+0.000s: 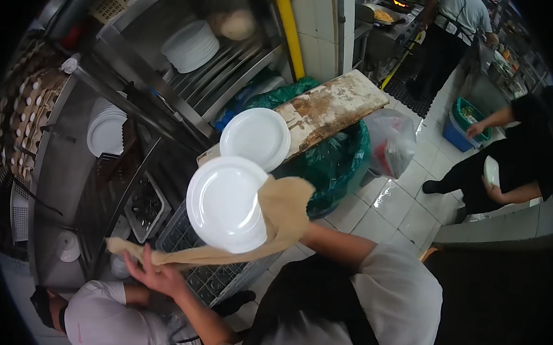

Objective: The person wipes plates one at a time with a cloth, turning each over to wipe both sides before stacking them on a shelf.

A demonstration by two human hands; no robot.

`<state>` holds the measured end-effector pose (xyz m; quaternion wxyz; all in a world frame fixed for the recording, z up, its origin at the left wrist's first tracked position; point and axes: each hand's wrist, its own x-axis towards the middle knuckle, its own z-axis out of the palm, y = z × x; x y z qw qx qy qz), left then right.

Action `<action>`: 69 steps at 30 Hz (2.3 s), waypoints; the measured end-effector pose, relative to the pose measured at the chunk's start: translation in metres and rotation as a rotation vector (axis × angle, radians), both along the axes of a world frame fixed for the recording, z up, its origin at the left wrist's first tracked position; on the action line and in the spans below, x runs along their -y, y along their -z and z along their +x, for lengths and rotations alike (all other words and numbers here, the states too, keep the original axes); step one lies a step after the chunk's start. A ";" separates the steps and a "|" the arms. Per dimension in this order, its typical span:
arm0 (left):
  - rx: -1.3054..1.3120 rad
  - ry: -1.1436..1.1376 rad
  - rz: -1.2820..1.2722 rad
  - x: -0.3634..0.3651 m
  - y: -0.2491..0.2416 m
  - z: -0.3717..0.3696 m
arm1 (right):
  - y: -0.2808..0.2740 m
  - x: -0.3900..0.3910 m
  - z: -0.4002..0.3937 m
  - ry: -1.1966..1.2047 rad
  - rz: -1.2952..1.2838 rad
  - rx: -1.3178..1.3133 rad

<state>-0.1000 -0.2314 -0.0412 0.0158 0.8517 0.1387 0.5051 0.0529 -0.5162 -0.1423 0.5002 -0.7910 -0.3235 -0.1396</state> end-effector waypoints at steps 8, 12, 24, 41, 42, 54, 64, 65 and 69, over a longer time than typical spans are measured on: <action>-0.692 0.622 0.287 0.051 0.013 0.048 | 0.059 -0.054 -0.070 -0.396 0.281 -0.239; -0.795 0.530 0.202 0.039 0.047 0.063 | 0.049 -0.047 -0.070 -0.325 0.137 -0.149; -0.552 0.689 -0.279 0.053 0.080 0.001 | -0.032 -0.077 -0.078 -0.305 -0.203 0.083; -0.650 0.312 0.025 0.028 0.010 0.024 | -0.031 -0.066 -0.032 -0.038 -0.404 0.443; -0.614 0.330 0.128 0.039 0.021 0.036 | -0.026 -0.067 -0.029 -0.114 -0.243 0.301; -1.026 0.749 0.155 0.037 -0.049 0.103 | 0.042 -0.013 0.053 -0.318 0.039 -0.413; 0.155 0.571 -1.387 0.056 0.062 0.060 | -0.001 -0.037 0.054 0.304 -0.313 0.232; 0.316 0.555 -1.491 0.083 0.077 0.055 | 0.037 -0.035 0.056 0.234 -0.032 0.185; 0.299 0.522 -1.530 0.101 0.087 0.037 | 0.056 -0.033 0.023 0.287 -0.616 0.276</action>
